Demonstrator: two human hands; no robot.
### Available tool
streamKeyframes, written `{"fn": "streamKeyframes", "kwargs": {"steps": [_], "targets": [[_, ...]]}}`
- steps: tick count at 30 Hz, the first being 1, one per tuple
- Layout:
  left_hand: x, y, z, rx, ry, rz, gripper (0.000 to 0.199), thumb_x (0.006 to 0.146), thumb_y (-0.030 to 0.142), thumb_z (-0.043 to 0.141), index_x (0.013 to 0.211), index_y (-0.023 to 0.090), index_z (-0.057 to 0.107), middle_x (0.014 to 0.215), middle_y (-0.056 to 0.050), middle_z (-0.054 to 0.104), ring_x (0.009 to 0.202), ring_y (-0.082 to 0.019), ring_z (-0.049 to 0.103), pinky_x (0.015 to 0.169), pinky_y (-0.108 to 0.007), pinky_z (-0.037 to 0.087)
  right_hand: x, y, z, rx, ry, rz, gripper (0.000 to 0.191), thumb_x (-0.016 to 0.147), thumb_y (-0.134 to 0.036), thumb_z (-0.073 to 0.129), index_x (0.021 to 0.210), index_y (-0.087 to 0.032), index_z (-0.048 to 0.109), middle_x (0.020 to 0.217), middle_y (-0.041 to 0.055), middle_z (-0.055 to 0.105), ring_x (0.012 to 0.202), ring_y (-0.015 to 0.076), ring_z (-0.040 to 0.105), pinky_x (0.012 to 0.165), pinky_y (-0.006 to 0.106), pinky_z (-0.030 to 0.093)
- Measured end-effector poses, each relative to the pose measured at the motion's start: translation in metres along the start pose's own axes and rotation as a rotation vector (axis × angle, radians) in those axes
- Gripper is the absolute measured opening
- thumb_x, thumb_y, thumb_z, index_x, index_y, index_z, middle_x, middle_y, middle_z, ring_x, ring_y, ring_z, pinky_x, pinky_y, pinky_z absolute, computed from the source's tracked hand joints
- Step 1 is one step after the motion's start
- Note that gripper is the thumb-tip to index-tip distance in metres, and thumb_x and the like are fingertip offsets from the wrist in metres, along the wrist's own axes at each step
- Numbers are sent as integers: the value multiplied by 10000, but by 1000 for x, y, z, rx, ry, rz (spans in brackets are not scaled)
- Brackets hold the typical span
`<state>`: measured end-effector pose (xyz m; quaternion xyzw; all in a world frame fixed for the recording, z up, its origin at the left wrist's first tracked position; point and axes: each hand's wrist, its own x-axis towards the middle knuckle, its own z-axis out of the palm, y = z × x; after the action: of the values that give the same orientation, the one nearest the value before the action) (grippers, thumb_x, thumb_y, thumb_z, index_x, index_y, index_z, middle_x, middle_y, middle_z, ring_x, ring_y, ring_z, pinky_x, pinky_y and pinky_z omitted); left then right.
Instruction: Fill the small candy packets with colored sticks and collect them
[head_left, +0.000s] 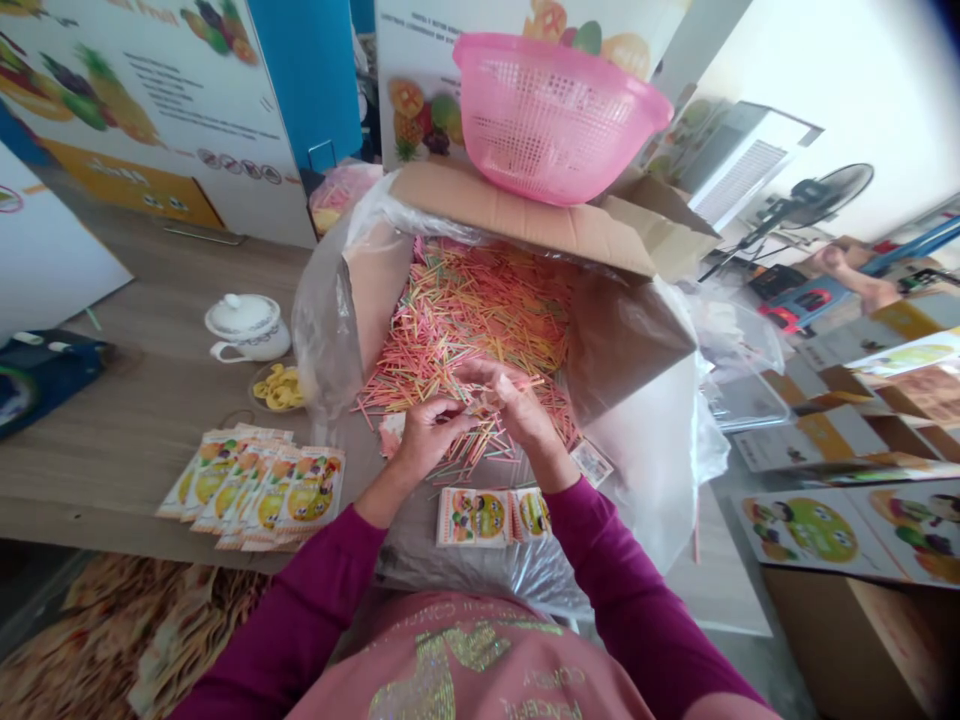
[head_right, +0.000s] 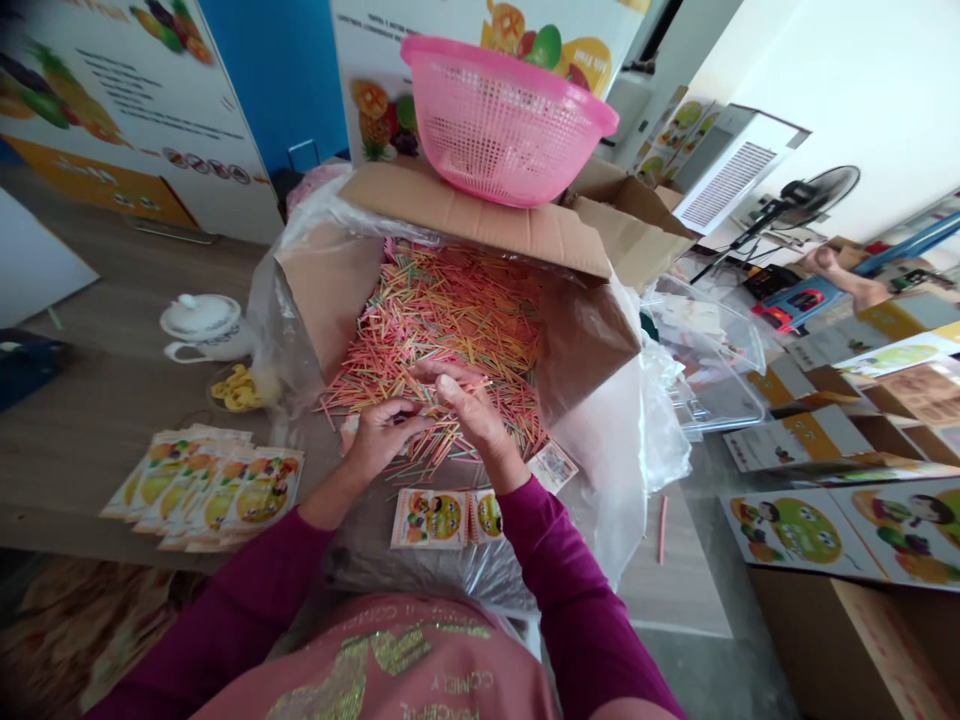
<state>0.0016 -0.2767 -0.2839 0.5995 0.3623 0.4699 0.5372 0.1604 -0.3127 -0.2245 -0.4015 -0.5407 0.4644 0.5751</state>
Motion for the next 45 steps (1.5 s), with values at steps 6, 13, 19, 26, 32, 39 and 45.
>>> {"fn": "streamKeyframes", "kwargs": {"steps": [6,13,19,26,32,39,45], "targets": [[4,-5,17,-138,-85,-47,225,649,344,866,786,185,784,757,-17,753,694,-159,668,699,-292,555,10,4,13,64,180,133,679,952,-805,421,1035,-229,771,1083,102,776,1057,258,720,948,414,557],[-24,-1,11,33,-112,29,147,732,284,776,827,173,775,779,-21,748,746,-166,680,699,-263,551,13,14,1,-41,364,88,756,981,-804,286,1247,-243,718,1107,107,789,1058,252,726,904,400,566],[-59,6,-34,140,-33,-24,211,871,324,642,949,166,759,900,-54,779,825,-204,727,750,-302,603,-1,4,-49,-662,302,11,698,728,-642,835,1261,-202,740,1310,147,725,1175,314,674,987,431,536],[-96,15,-55,389,-10,77,449,958,316,566,1378,181,653,1232,-100,772,1015,-224,753,880,-325,609,-54,21,47,-398,-301,121,276,944,-375,667,784,-169,757,729,14,710,665,139,629,644,260,484],[-121,13,-136,1045,147,288,419,976,243,521,1375,207,646,995,-88,771,926,-261,701,866,-400,566,-36,25,14,-735,-247,109,477,917,-324,721,1370,-181,673,1006,67,780,834,176,693,788,303,549],[-121,21,-135,1482,111,389,488,878,154,572,1353,215,668,1373,-197,615,1162,-405,542,916,-575,484,-5,30,-54,-1660,-118,219,392,958,-259,614,1341,-213,683,1444,175,621,1368,338,524,1148,496,428],[-61,29,-56,1355,-221,315,255,948,210,568,1143,202,733,1149,-128,710,1104,-331,584,916,-493,482,9,35,-33,-1830,-170,232,393,945,-266,614,1324,-188,684,1408,224,610,1300,398,515,1076,602,446]]}}
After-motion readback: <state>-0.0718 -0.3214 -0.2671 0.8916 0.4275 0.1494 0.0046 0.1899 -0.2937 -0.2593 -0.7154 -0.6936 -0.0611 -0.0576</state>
